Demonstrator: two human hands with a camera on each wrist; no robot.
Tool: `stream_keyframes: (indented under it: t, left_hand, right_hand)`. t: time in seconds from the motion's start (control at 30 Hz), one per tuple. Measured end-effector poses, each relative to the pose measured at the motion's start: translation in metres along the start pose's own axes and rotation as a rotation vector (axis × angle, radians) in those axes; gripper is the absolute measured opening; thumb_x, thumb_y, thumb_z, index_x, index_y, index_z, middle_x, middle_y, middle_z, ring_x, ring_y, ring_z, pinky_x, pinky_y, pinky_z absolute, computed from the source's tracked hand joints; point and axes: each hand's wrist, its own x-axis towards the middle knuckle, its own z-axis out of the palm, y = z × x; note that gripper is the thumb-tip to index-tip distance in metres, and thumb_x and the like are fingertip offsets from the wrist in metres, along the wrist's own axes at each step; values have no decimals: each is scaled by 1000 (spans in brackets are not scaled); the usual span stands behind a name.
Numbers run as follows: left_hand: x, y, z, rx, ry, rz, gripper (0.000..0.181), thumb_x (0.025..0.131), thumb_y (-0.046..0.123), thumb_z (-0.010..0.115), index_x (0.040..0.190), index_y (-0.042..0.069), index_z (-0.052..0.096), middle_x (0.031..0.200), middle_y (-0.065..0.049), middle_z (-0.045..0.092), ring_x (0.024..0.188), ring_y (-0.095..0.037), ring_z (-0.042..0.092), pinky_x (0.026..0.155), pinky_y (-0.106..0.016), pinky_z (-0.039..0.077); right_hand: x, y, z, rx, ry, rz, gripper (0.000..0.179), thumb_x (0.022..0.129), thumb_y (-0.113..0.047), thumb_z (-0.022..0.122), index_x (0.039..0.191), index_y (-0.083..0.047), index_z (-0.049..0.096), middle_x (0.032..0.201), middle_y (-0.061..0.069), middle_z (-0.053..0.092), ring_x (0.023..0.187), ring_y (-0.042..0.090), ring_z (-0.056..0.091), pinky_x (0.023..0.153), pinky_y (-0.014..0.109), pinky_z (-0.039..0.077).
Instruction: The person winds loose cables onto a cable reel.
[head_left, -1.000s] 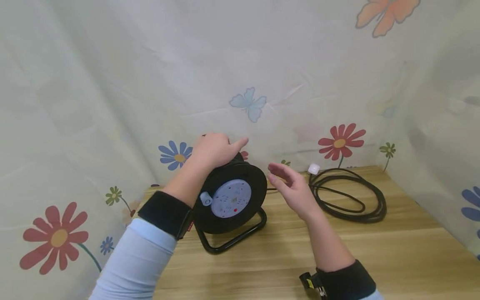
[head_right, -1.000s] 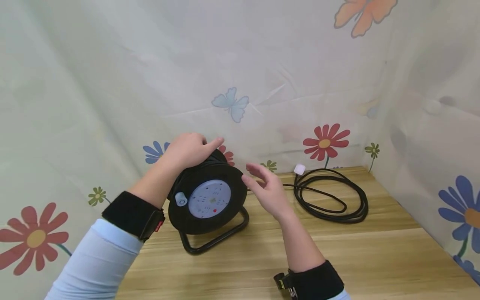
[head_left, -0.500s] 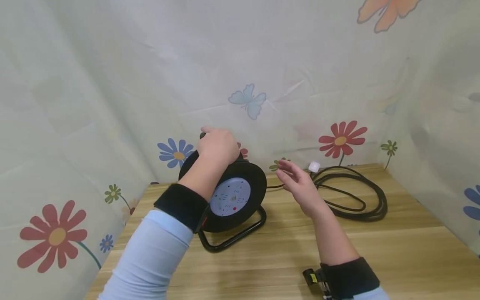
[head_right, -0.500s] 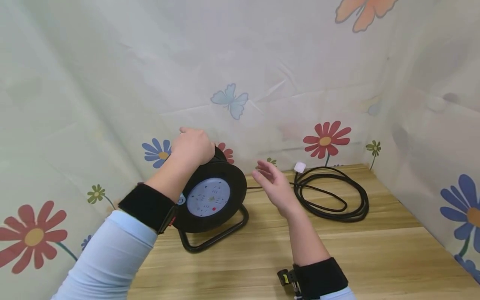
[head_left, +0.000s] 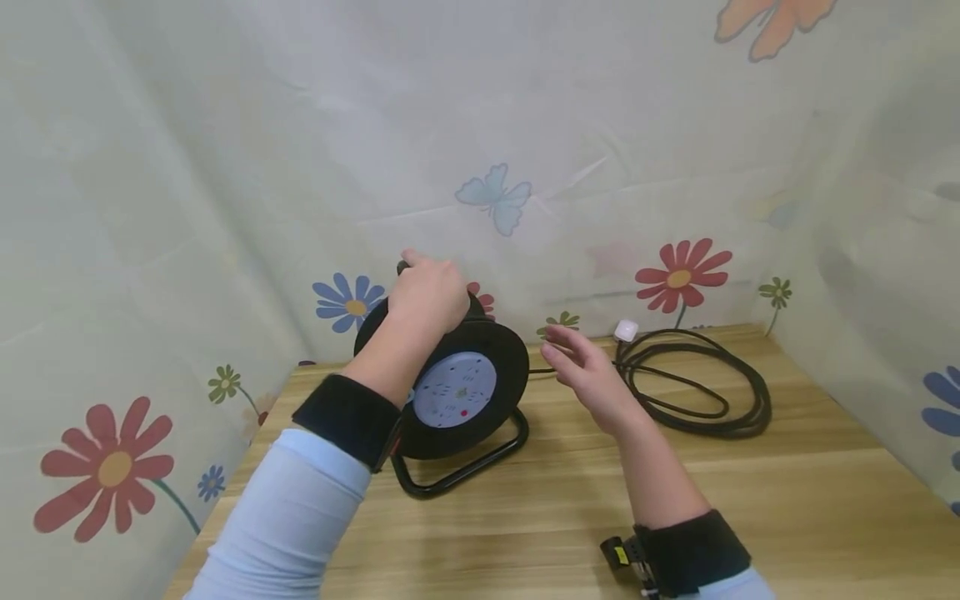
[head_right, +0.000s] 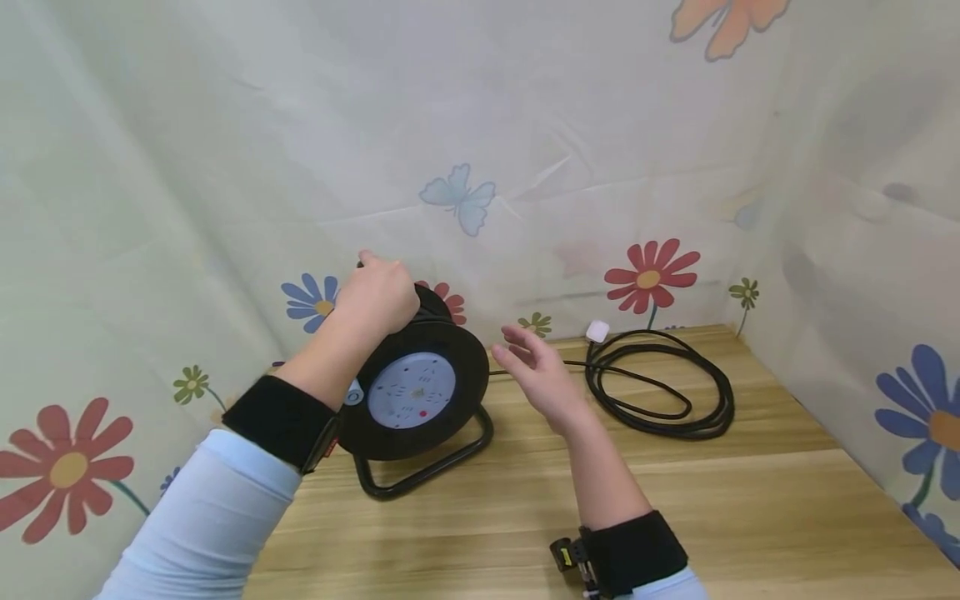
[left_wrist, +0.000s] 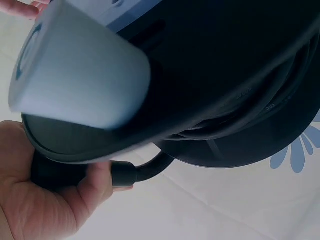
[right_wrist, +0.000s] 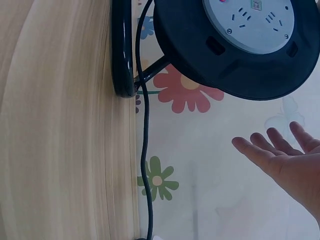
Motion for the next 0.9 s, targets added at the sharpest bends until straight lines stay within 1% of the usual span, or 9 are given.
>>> stream_keyframes:
  t: [0.1, 0.17, 0.27, 0.4, 0.5, 0.63, 0.7, 0.8, 0.9]
  left_hand:
    - [6, -6, 1, -13, -10, 12, 36, 95, 17, 42, 119, 1, 63, 139, -43, 25, 56, -30, 55, 44, -32, 47]
    - [10, -10, 0, -15, -22, 15, 36, 95, 17, 43, 122, 1, 61, 140, -42, 25, 62, -32, 57, 46, -33, 48]
    - [15, -16, -1, -24, -49, 10, 39, 95, 19, 44, 126, 1, 57, 141, -41, 24, 70, -35, 60, 51, -37, 51]
    - [22, -23, -2, -48, -74, 10, 39, 96, 21, 45, 128, 1, 56, 143, -39, 21, 81, -40, 61, 54, -40, 53]
    - [21, -27, -1, -67, -76, 8, 38, 96, 19, 44, 126, 1, 57, 144, -38, 20, 81, -40, 60, 53, -39, 52]
    - [19, -32, 1, -97, -78, 3, 35, 95, 16, 44, 120, 0, 61, 146, -37, 19, 70, -35, 59, 48, -35, 48]
    - [17, -34, 0, -100, -77, 8, 34, 94, 15, 43, 117, -1, 62, 146, -36, 19, 67, -33, 59, 47, -35, 47]
    - [14, -39, 0, -97, -75, 22, 33, 94, 15, 43, 113, -3, 63, 146, -36, 20, 69, -34, 60, 53, -38, 50]
    - [10, -45, -1, -112, -72, 24, 34, 94, 14, 42, 114, -4, 62, 147, -34, 20, 81, -39, 60, 68, -45, 53]
  right_hand:
    - [5, 1, 3, 7, -5, 4, 58, 98, -35, 54, 144, -3, 36, 143, 11, 40, 125, 23, 41, 100, 55, 35]
    - [10, 8, 3, 19, 0, 5, 58, 97, -37, 56, 143, -6, 38, 143, 8, 41, 125, 21, 41, 100, 54, 35]
    - [13, 5, 6, 31, 2, 18, 57, 96, -38, 56, 142, -8, 40, 143, 8, 41, 126, 21, 41, 99, 53, 36]
    - [17, 0, 9, 44, -4, 40, 56, 96, -39, 56, 141, -9, 40, 144, 7, 40, 126, 20, 40, 100, 52, 36]
    - [17, -1, 12, 47, -12, 41, 55, 97, -39, 56, 141, -10, 41, 143, 7, 41, 126, 20, 41, 100, 52, 36]
    - [17, -1, 16, 51, -24, 37, 54, 97, -38, 55, 141, -9, 41, 143, 7, 41, 125, 21, 41, 99, 52, 37]
    - [17, 0, 19, 52, -27, 35, 53, 97, -38, 55, 141, -10, 42, 143, 6, 41, 125, 21, 42, 99, 52, 37]
    - [18, 2, 23, 56, -27, 30, 53, 97, -38, 55, 140, -10, 42, 143, 6, 41, 125, 20, 42, 98, 52, 38]
    - [19, 3, 27, 56, -25, 26, 53, 97, -39, 56, 140, -10, 43, 142, 5, 42, 124, 20, 43, 97, 52, 39]
